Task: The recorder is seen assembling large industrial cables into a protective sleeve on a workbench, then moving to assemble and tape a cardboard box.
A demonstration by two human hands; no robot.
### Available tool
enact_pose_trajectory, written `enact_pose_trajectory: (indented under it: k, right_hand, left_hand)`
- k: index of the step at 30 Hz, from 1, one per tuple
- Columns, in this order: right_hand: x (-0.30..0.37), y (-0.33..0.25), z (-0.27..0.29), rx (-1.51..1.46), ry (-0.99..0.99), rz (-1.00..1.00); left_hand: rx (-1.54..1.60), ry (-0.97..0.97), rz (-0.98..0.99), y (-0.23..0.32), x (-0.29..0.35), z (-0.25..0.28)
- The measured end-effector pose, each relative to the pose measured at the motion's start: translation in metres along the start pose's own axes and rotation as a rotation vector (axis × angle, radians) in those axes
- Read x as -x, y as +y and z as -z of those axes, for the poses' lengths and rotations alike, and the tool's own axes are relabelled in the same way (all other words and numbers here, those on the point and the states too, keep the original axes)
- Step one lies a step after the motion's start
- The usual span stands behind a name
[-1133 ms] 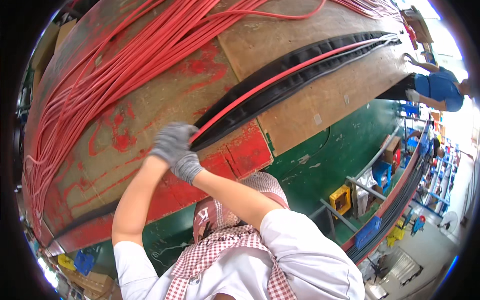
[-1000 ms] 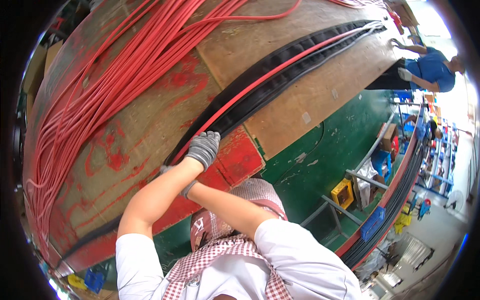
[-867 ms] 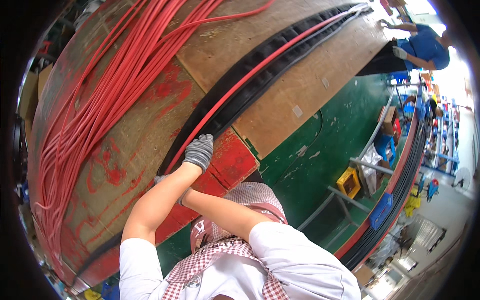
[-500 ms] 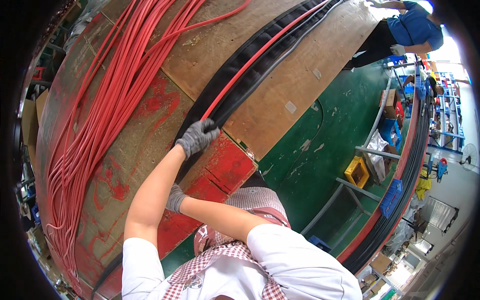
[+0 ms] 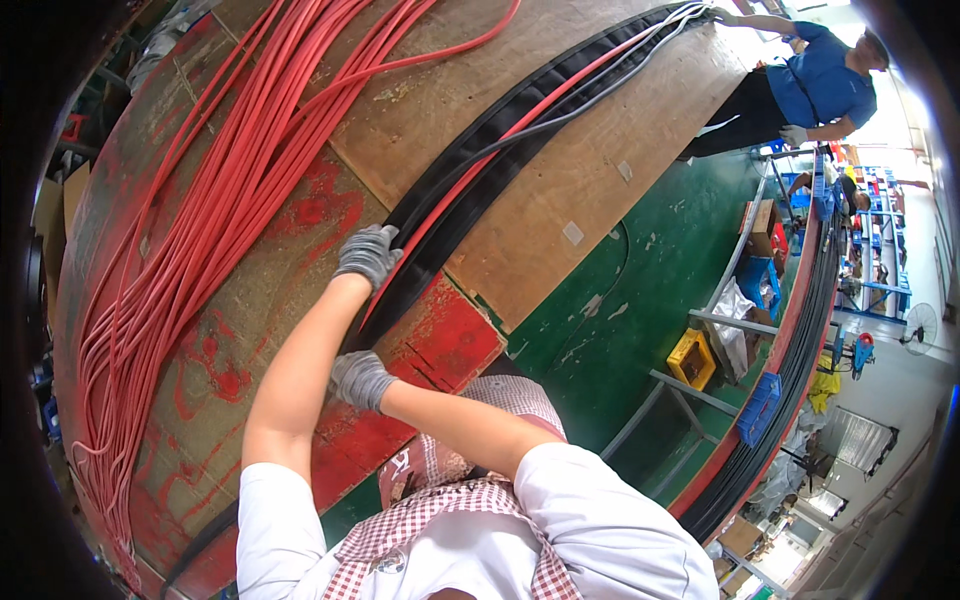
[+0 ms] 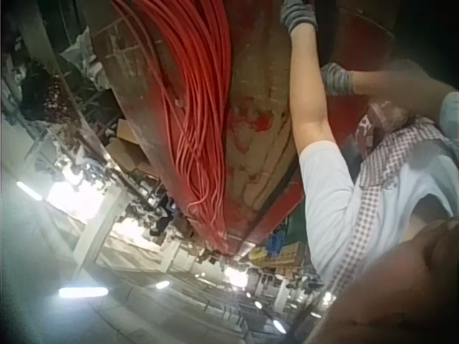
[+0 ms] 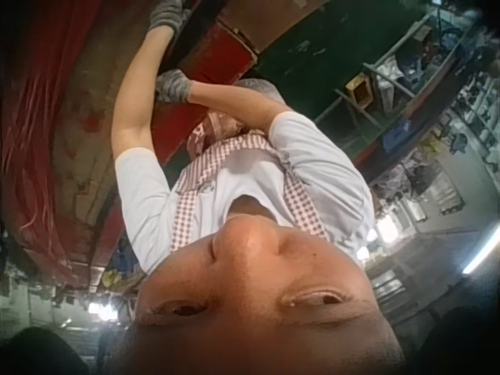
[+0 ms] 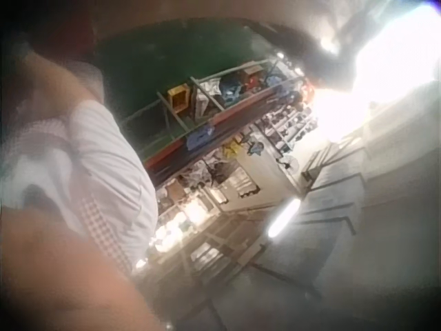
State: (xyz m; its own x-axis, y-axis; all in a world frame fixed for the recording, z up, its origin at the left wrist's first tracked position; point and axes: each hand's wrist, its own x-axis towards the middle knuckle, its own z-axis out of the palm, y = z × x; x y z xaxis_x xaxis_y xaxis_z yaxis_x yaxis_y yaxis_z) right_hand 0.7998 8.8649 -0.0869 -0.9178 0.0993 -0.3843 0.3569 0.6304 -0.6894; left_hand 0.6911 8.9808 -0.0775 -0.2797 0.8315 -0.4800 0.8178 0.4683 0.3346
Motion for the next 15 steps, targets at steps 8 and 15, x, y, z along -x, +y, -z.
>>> enact_pose_trajectory:
  k: [8,15]
  right_hand:
    - [0.009,0.077,0.108,0.278,0.245,-0.011]
    - [0.017,0.156,0.189,0.485,0.279,0.018]
  left_hand:
    - [-0.074,0.04,0.005,0.025,-0.007,0.028]
    - [-0.02,0.056,0.07,0.087,-0.064,0.052]
